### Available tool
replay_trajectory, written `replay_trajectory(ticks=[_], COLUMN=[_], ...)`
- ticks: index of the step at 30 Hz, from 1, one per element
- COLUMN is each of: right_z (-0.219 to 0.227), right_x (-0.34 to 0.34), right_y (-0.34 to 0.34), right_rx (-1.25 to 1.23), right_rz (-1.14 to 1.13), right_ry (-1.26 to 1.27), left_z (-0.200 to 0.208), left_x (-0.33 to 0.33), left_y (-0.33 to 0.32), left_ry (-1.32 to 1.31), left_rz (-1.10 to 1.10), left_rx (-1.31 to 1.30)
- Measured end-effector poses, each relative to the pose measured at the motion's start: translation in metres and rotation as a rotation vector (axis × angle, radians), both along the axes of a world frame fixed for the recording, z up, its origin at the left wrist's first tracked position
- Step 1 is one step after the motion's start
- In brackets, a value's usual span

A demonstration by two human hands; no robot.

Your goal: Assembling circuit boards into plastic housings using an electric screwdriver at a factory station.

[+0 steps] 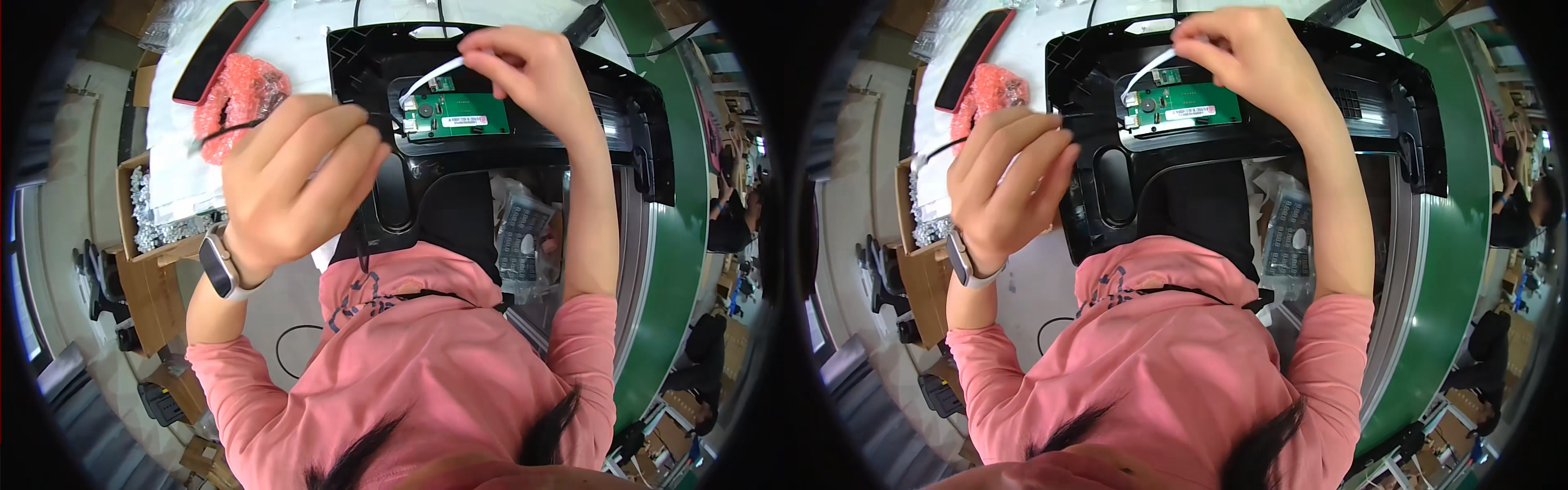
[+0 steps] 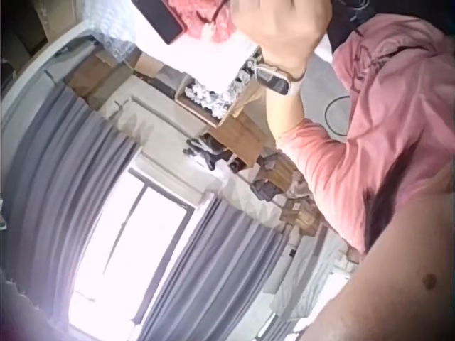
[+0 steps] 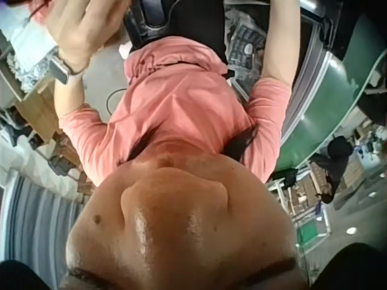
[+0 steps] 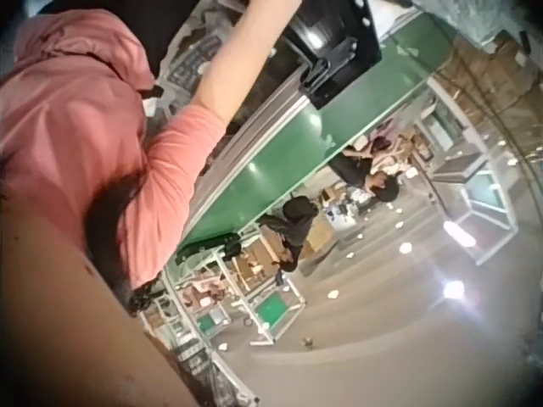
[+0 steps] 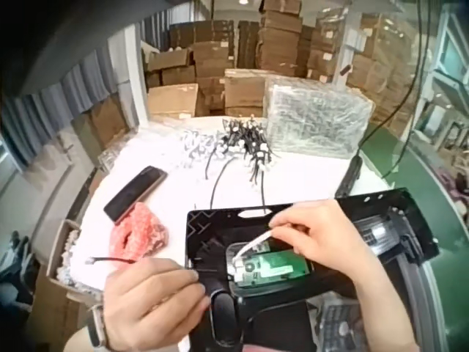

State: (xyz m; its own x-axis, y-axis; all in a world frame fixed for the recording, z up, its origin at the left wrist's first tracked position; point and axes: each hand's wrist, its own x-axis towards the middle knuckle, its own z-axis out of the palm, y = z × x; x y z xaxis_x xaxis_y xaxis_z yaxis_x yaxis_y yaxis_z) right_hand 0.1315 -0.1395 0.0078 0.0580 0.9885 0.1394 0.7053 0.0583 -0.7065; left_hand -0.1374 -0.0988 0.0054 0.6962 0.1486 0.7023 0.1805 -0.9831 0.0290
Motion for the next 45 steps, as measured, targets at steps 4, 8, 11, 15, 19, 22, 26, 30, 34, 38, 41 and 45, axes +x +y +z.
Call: replay_trajectory(ticks=[4,8,11,15,19,22,26,30,34,38,41,45], right_z=[-0.019,-0.028,-0.036,-0.039,-0.045,-0.049,-0.050,-0.042,-0.033,-0.037,-0.036,-0.035], right_x=[0.010,-0.005,-0.013,-0.022,-0.025,-0.030,-0.032,-0.032,-0.024,-0.023,-0.020,-0.014], right_y=[-0.010,-0.007,-0.001,0.004,0.007,0.006,0.004,0.003,-0.021,-0.055,-0.071,-0.076], right_rx=[0.440,0.324,0.332,0.321,0.366,0.387,0.373,0.193,0.187,0.221,0.215,0.203], right_rz=[0.213,0.155,0.136,0.169,0.175,0.165,0.101,0.009,-0.078,-0.010,-0.019,-0.086], right_ry=[-0.594,-0.871,-0.333,-0.231,-0.226,-0.272,-0.363,-0.367,-0.203,-0.253,-0.295,-0.306], left_z=[-0.021,-0.029,-0.032,-0.033,-0.036,-0.037,-0.033,-0.032,-0.030,-0.045,-0.043,-0.053], left_x=[-0.014,-0.014,-0.010,-0.012,-0.012,-0.015,-0.016,-0.035,-0.008,0.018,0.018,0.018], left_y=[0.005,0.007,0.008,0.008,0.007,0.003,-0.001,-0.013,-0.010,-0.004,-0.001,0.001], left_ry=[-0.180,-0.217,-0.272,-0.269,-0.278,-0.246,-0.247,-0.182,-0.501,-0.515,-0.486,-0.497], left_rz=[-0.086,-0.137,-0.152,-0.148,-0.150,-0.121,-0.087,0.060,0.133,-0.003,0.009,0.023], left_rx=[0.038,-0.001,-0.031,-0.089,-0.115,-0.186,-0.115,-0.294,-1.553,-1.353,-1.420,-1.396])
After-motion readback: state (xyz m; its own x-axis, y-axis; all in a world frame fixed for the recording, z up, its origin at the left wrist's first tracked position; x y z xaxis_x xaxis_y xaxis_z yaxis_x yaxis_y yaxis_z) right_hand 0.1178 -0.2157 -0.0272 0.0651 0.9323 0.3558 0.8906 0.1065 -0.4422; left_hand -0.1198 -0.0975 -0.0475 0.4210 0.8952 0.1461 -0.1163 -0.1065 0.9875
